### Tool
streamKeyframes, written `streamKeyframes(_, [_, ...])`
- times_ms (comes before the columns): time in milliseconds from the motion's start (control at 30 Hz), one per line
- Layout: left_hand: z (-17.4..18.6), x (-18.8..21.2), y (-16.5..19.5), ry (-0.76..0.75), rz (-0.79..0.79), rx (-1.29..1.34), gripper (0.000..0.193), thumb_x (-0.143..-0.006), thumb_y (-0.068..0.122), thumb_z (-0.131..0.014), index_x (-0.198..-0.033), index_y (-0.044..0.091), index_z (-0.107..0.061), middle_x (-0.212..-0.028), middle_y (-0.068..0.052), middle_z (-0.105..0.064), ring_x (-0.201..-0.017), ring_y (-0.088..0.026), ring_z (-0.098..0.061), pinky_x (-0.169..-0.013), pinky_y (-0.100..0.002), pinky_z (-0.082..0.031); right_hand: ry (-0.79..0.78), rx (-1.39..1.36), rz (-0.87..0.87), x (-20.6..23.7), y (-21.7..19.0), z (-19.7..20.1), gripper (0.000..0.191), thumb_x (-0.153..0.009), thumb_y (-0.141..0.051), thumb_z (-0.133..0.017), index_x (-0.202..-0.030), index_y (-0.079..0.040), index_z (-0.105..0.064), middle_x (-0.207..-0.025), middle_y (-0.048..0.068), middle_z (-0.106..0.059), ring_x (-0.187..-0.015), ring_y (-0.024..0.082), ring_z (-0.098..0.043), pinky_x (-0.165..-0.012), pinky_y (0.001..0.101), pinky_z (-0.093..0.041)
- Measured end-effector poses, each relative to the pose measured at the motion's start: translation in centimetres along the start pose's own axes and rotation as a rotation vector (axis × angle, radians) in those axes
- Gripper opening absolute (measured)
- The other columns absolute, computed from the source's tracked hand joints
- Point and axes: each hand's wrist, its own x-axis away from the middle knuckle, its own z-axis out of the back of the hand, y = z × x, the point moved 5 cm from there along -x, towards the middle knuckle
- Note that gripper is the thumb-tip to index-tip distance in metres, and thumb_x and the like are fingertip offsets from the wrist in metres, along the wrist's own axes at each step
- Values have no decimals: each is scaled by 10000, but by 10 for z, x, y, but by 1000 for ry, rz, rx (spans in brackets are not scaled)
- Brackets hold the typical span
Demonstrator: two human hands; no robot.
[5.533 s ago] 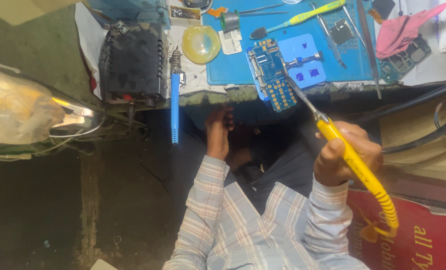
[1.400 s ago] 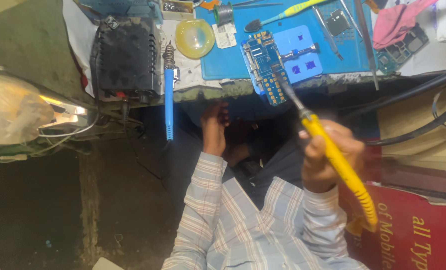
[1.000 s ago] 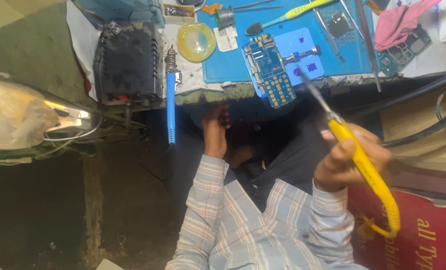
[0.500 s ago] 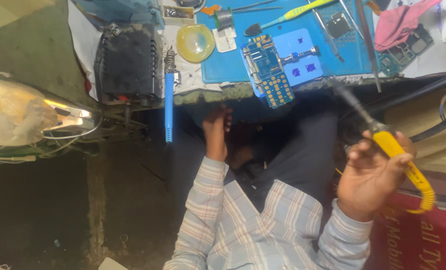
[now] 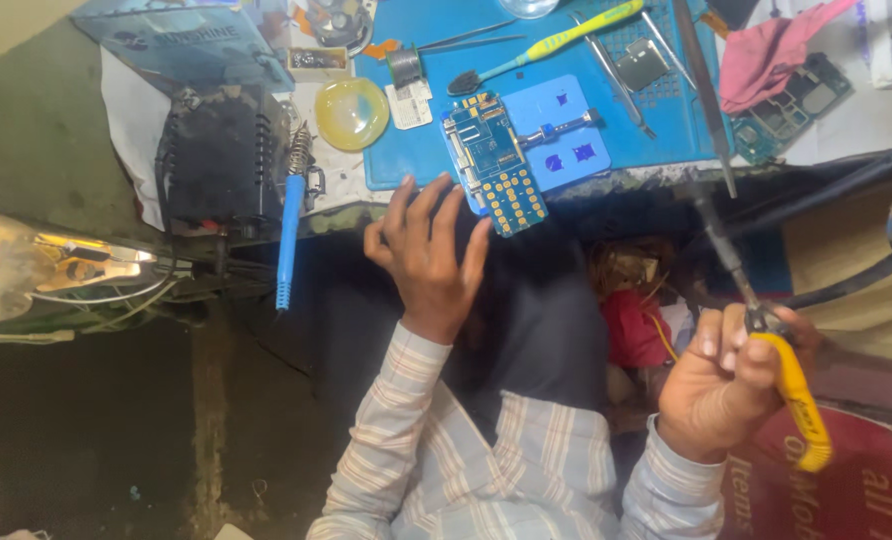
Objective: The person solders a phone motherboard held in a clamp on a blue mat at a repair bench. They use a yellow soldering iron on the board's connector, periodically file or scrape the iron tip, dip it in a sponge, and wipe the board area with a pink cloth.
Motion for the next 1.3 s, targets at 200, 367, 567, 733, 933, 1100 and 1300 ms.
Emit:
streamKeyframes(200, [-4, 0, -7, -28, -31, 20, 339, -942, 235, -825, -1217, 87, -695, -1377, -20, -658, -1403, -232, -515, -1117, -461, -253, 45, 246, 199, -13, 11, -22, 390, -1096, -402, -689, -1173, -68, -503, -815, 20, -434, -641, 79, -433, -579, 218, -386])
streamKeyframes(367, [-3, -1, -10, -4, 69, 129, 346, -877, 214, -819, -1180, 103, -694, -1321, 5, -666, -1368, -233, -540, -1108, -441, -243, -40, 452, 461, -42, 9, -46, 526, -1087, -522, -618, -1126, -29, -438, -836, 94, -428, -532, 179, -451, -528, 301, -475])
streamKeyframes(567, [-7, 4, -15, -5, 118, 131, 369, -881, 183, -829, -1213, 107, -687, -1348, 14, -677, -1363, -219, -575, -1136, -408, -259, -30, 628, 503, -37, 14, -59, 538, -1083, -500, -622, -1121, 1, -430, -785, 106, -453, -513, 182, -456, -524, 295, -487])
streamKeyframes(733, [-9, 14, -17, 61, 110, 114, 371, -870, 192, -858, -1199, 116, -705, -1447, -122, -567, -1354, -234, -533, -1106, -426, -273, 14, 691, 500, -34, 15, -58, 528, -1068, -494, -650, -1095, -8, -446, -788, 98, -459, -521, 169, -474, -523, 281, -464])
streamKeyframes(933, [-14, 17, -18, 86, 67, 77, 360, -890, 204, -855, -1210, 107, -723, -1468, -144, -540, -1347, -229, -509, -1090, -432, -286, -144, 850, 500, -34, 24, -63, 557, -1059, -532, -688, -1066, -4, -512, -811, 53, -538, -735, 208, -589, -708, 305, -522])
streamKeyframes(1100, [-17, 18, -18, 93, 51, 62, 341, -898, 205, -840, -1202, 103, -725, -1454, -137, -552, -1344, -229, -510, -1083, -432, -282, -199, 833, 459, -28, 40, -64, 584, -1049, -537, -735, -1104, 15, -549, -901, 124, -610, -822, 230, -619, -765, 313, -518])
streamKeyframes(1300, [-16, 17, -18, 88, 55, 68, 329, -904, 203, -835, -1198, 103, -728, -1446, -129, -557, -1343, -225, -509, -1086, -436, -277, -236, 859, 432, -28, 44, -65, 587, -1071, -544, -724, -1135, 15, -557, -950, 131, -623, -827, 210, -601, -755, 303, -491])
